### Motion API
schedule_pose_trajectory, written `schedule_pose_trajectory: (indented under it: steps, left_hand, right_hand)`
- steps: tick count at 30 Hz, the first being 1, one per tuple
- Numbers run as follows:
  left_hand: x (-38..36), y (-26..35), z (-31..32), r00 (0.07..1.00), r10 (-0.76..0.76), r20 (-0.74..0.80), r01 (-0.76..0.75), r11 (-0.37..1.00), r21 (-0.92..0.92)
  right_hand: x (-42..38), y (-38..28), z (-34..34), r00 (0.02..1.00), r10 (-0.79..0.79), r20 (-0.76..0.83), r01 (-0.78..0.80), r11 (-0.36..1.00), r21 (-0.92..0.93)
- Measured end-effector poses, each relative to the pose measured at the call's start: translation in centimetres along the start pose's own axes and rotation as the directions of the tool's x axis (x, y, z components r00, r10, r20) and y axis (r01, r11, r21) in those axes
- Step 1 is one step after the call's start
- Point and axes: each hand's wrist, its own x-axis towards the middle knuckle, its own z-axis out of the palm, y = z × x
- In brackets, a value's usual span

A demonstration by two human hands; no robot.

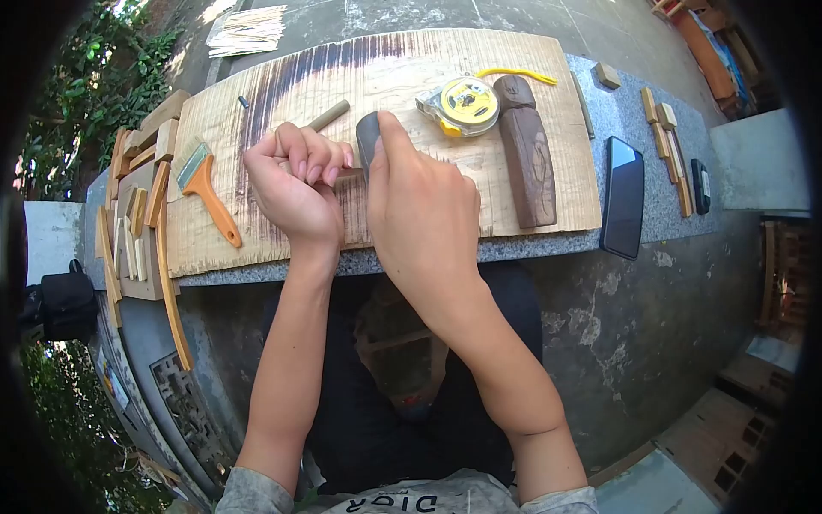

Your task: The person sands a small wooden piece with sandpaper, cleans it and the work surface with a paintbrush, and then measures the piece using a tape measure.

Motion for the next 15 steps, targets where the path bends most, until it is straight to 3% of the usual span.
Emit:
schedule_pose_trajectory:
  steps: [3,6,15]
  left_hand:
    - [-0.4,-0.5,-0.2,1.000,-0.016,0.001,0.016,1.000,0.000]
    - [-0.6,0.0,-0.2,0.999,-0.034,0.043,0.033,0.999,0.013]
    - [-0.5,0.0,0.4,1.000,0.010,0.029,-0.010,1.000,-0.022]
  right_hand:
    - [2.0,1.4,2.4,0.998,-0.025,-0.062,0.027,0.999,0.025]
    - [-0.1,0.5,0.3,1.000,0.012,-0.003,-0.012,1.000,-0.020]
    - [0.0,-0.1,0.0,0.999,-0.027,-0.026,0.027,0.999,0.018]
